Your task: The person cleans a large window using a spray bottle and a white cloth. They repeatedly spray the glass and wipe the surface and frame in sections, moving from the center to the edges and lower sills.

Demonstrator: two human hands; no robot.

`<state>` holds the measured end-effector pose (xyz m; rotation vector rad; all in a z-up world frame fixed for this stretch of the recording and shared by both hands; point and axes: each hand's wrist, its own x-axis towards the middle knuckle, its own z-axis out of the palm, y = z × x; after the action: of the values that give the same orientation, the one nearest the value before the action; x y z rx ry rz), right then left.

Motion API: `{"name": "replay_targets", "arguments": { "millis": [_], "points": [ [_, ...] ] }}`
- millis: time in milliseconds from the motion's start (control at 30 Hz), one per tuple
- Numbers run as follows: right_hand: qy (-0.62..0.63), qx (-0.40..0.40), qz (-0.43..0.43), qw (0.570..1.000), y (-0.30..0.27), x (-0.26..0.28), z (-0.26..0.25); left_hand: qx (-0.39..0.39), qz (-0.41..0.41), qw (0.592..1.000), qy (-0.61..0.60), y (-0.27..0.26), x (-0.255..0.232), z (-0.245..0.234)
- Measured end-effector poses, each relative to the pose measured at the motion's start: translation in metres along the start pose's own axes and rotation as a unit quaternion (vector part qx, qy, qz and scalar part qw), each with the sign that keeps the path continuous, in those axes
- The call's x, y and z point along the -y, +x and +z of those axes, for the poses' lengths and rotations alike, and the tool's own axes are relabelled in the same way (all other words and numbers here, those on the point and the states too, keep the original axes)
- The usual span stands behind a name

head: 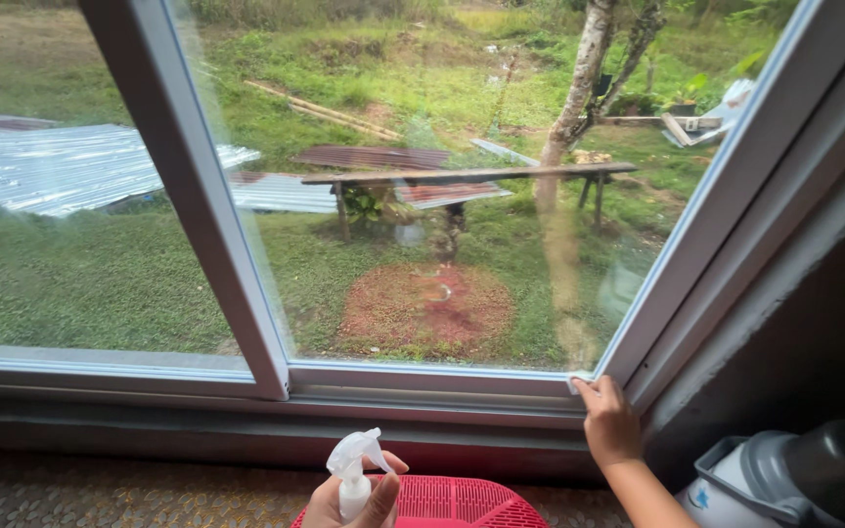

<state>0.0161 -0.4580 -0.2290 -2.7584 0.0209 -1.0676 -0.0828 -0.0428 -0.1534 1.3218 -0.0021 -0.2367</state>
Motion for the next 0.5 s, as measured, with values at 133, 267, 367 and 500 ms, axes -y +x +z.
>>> {"name": "replay_targets", "arguments": {
  "millis": [133, 267, 367, 500],
  "points": [
    [0.044, -0.014, 0.103, 0.994, -0.012, -0.015, 0.013, -0.026, 0.014, 1.000, 0.001, -0.004, 0.008, 0.000],
    [0.204, -0.136, 0.296, 0.923, -0.010, 0.001, 0.058, -0.025, -0.010, 1.000, 0.012, -0.008, 0.021, -0.019],
    [0.282, -0.187, 0.407, 0.848, -0.001, 0.046, 0.089, -0.071, 0.118, 0.983, 0.117, -0.005, 0.037, -0.039],
    [0.327, -0.181, 0.365, 0.853, 0.022, 0.149, 0.104, -0.051, 0.006, 0.996, 0.072, -0.008, 0.048, -0.081]
  ]
}}
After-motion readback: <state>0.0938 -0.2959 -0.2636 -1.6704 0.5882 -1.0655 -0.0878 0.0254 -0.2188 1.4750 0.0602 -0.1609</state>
